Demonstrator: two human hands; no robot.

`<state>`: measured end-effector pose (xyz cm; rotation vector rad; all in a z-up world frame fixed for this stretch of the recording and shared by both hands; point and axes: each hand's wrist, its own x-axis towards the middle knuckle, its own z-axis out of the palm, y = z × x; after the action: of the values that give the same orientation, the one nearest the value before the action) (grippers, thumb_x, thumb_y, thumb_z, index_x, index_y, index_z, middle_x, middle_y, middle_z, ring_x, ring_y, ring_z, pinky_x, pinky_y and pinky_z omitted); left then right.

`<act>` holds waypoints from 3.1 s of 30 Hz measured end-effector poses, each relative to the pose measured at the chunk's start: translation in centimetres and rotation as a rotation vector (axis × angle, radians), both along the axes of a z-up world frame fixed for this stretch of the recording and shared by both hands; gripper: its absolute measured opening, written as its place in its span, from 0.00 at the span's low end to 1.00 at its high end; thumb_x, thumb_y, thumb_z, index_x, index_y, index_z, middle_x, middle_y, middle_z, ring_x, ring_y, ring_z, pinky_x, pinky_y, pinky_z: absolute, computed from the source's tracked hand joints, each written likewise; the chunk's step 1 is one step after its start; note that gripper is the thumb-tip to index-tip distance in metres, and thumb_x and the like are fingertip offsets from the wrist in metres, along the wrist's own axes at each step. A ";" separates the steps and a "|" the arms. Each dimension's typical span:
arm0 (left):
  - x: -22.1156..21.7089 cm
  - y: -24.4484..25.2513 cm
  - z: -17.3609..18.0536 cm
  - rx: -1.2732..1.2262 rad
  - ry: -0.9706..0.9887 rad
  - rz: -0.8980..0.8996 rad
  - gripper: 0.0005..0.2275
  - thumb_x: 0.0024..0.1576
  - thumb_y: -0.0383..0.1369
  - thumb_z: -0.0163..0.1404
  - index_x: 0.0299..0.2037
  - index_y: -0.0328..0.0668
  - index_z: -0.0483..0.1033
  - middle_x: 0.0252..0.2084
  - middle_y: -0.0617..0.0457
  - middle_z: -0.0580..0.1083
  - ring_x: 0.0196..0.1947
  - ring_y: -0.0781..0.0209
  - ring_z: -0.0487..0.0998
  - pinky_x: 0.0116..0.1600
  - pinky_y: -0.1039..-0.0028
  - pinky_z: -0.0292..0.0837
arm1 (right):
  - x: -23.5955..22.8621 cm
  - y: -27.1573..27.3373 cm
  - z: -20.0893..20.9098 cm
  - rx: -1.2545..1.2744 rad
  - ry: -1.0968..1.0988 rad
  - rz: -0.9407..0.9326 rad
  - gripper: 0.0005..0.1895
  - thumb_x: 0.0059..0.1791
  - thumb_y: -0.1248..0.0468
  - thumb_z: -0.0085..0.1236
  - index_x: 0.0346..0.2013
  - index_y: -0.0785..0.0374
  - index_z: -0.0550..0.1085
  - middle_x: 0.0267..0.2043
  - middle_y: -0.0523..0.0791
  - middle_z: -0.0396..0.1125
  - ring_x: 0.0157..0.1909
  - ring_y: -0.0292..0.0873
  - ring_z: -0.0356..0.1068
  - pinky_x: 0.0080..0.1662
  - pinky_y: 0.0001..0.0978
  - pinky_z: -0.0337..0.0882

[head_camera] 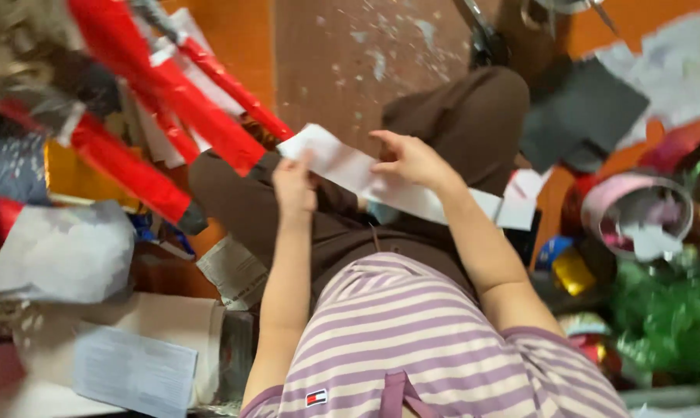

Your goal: Decorating bamboo and paper giraffe figures with red and black paper.

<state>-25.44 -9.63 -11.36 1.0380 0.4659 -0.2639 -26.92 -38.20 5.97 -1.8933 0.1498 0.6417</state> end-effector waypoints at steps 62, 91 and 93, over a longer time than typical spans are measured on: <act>-3.4 -4.8 8.1 -0.083 -0.041 -0.875 0.10 0.67 0.32 0.49 0.50 0.33 0.76 0.40 0.63 0.73 0.38 0.75 0.70 0.41 0.81 0.69 | -5.7 10.2 8.2 0.049 -0.892 0.550 0.13 0.48 0.57 0.65 0.29 0.62 0.72 0.29 0.48 0.70 0.31 0.52 0.72 0.33 0.43 0.71; 6.6 -8.3 5.7 0.189 -0.072 -0.763 0.25 0.52 0.25 0.59 0.62 0.34 0.69 0.52 0.48 0.77 0.48 0.63 0.78 0.52 0.71 0.76 | 16.8 -4.0 -8.1 0.571 -0.282 -0.738 0.10 0.53 0.65 0.59 0.47 0.67 0.80 0.41 0.39 0.75 0.41 0.32 0.71 0.46 0.29 0.73; 7.1 -8.5 2.4 0.272 0.173 -0.507 0.15 0.55 0.24 0.56 0.52 0.29 0.75 0.44 0.46 0.79 0.42 0.59 0.79 0.47 0.70 0.76 | 19.8 -7.2 -8.1 0.132 -0.401 -0.642 0.13 0.50 0.62 0.62 0.47 0.66 0.80 0.42 0.43 0.73 0.43 0.39 0.71 0.47 0.34 0.72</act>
<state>-18.30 -18.15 -8.98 1.3999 0.3940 -0.7624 -7.09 -45.45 -2.17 -1.6746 0.4202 -0.1595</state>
